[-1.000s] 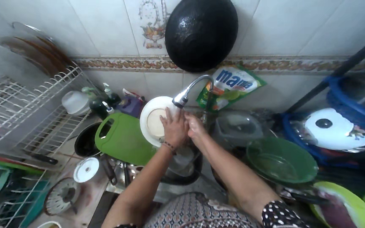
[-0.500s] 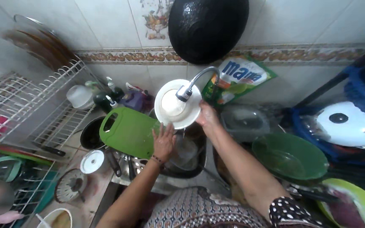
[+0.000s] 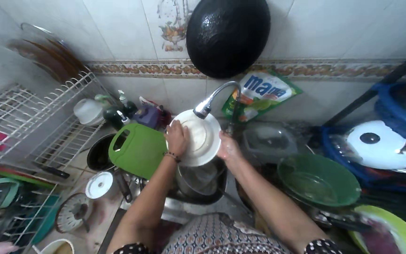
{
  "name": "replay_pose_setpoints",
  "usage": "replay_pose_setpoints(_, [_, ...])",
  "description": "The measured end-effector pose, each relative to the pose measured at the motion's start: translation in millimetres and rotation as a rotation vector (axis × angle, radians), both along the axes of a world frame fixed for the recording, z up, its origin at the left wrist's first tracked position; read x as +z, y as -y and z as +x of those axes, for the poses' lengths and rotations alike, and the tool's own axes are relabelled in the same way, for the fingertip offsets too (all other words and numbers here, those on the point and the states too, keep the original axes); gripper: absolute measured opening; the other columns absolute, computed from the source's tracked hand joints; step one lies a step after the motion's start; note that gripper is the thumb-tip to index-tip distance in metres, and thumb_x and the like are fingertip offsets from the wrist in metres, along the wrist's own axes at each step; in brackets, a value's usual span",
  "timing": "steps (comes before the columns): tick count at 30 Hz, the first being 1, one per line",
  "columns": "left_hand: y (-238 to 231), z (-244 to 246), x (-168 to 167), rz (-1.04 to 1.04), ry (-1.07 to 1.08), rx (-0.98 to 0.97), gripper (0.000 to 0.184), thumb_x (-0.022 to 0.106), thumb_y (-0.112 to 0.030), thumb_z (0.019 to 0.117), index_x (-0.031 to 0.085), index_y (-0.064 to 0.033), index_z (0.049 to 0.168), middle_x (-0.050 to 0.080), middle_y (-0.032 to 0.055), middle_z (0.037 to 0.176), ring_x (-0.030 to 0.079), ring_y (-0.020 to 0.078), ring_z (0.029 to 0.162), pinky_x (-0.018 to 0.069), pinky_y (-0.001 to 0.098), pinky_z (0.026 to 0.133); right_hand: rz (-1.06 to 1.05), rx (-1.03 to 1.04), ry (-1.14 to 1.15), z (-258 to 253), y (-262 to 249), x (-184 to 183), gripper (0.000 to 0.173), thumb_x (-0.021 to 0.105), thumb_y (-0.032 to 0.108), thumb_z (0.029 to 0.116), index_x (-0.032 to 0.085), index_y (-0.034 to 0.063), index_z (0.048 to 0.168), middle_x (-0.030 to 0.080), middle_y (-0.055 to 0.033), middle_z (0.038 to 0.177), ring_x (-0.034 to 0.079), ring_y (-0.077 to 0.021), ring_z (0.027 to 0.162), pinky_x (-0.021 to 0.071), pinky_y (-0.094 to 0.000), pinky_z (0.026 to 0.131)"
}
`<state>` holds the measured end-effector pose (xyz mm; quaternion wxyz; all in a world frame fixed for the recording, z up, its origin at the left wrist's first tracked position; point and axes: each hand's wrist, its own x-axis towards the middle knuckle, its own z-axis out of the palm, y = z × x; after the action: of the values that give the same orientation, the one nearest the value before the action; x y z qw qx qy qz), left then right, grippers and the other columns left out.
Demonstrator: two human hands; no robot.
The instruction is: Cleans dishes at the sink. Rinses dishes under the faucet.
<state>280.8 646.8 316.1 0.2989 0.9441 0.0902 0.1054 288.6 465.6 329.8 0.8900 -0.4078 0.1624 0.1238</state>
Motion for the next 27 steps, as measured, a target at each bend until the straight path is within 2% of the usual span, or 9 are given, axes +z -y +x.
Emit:
replay_pose_setpoints(3, [14.5,6.5,16.5,0.147,-0.005,-0.078,0.057,0.040,-0.036,0.1084,0.040,-0.0020,0.154,0.031,0.0273,0.161,0.022,0.0546,0.149,0.0166,0.0773,0.113,0.003,0.047,0.014,1.2,-15.8,-2.1,0.035,0.034,0.021,0.1133,0.047,0.0024,0.139,0.062,-0.0173,0.121,0.065,-0.0244,0.105,0.0563,-0.0435,0.089])
replay_pose_setpoints(6, [29.8,7.3,18.7,0.229,0.018,-0.220,0.049,0.048,-0.033,0.1063,0.056,-0.0015,0.142,0.035,0.0263,0.160,0.019,0.0561,0.149,0.0145,0.0787,0.112,-0.017,0.059,0.009,4.7,-28.6,-2.0,0.030,0.036,0.019,0.1125,0.052,0.0022,0.131,0.064,-0.0135,0.108,0.066,-0.0207,0.093,0.0576,-0.0391,0.082])
replay_pose_setpoints(9, [36.8,7.0,8.5,0.295,0.159,-0.409,0.043,0.056,-0.024,0.1016,0.061,-0.0082,0.141,0.049,0.0220,0.152,0.032,0.0568,0.143,0.0209,0.0769,0.112,-0.010,0.049,-0.015,8.0,-37.6,0.3,0.020,0.041,0.014,0.1098,0.057,0.0053,0.116,0.062,-0.0072,0.089,0.062,-0.0158,0.076,0.0552,-0.0337,0.069])
replay_pose_setpoints(11, [31.0,10.7,8.4,0.281,0.156,-0.410,0.042,0.056,-0.016,0.1011,0.059,-0.0089,0.143,0.051,0.0188,0.152,0.036,0.0497,0.145,0.0216,0.0774,0.111,0.003,0.073,0.007,7.1,-36.4,-2.6,0.023,0.039,0.014,0.1105,0.055,0.0035,0.124,0.064,-0.0112,0.100,0.065,-0.0190,0.086,0.0568,-0.0380,0.078])
replay_pose_setpoints(14, [18.5,22.4,20.3,0.234,0.054,-0.295,0.040,0.050,-0.020,0.1053,0.059,-0.0044,0.140,0.049,0.0172,0.153,0.038,0.0424,0.146,0.0186,0.0773,0.112,-0.082,0.084,0.054,1.0,-29.5,-1.7,0.030,0.038,0.017,0.1121,0.053,0.0006,0.132,0.064,-0.0148,0.113,0.065,-0.0209,0.098,0.0565,-0.0396,0.086])
replay_pose_setpoints(20, [-9.2,47.5,30.2,-0.021,-0.288,-0.146,0.055,0.040,-0.022,0.1094,0.028,-0.0145,0.162,0.021,0.0181,0.168,0.024,0.0508,0.149,0.0272,0.0769,0.108,-0.262,0.042,0.006,-8.6,-7.5,6.5,0.029,0.045,0.016,0.1102,0.058,-0.0022,0.129,0.065,-0.0182,0.115,0.066,-0.0226,0.100,0.0567,-0.0404,0.087])
replay_pose_setpoints(21, [-15.9,50.7,24.9,-0.096,-0.312,-0.121,0.055,0.038,-0.023,0.1099,0.026,-0.0130,0.162,0.020,0.0217,0.167,0.024,0.0524,0.149,0.0257,0.0772,0.109,-0.268,0.036,-0.003,-8.6,-2.7,6.8,0.029,0.045,0.015,0.1103,0.058,-0.0024,0.128,0.065,-0.0183,0.115,0.066,-0.0228,0.100,0.0568,-0.0404,0.087])
replay_pose_setpoints(24, [-33.2,51.0,6.2,-0.334,-0.279,-0.079,0.054,0.035,-0.025,0.1114,0.024,-0.0093,0.162,0.028,0.0249,0.163,0.031,0.0435,0.149,0.0265,0.0608,0.120,-0.229,-0.035,-0.012,-3.7,10.5,2.9,0.029,0.044,0.014,0.1104,0.057,-0.0025,0.129,0.065,-0.0177,0.114,0.066,-0.0227,0.099,0.0573,-0.0403,0.086])
replay_pose_setpoints(27, [-39.4,39.4,-16.0,-0.416,-0.182,-0.078,0.056,0.035,-0.021,0.1107,0.020,-0.0060,0.163,0.022,0.0248,0.166,0.025,0.0402,0.153,0.0221,0.0565,0.123,-0.166,-0.116,-0.052,6.0,19.7,2.6,0.032,0.043,0.017,0.1109,0.052,0.0002,0.136,0.062,-0.0180,0.123,0.064,-0.0244,0.105,0.0558,-0.0435,0.089])
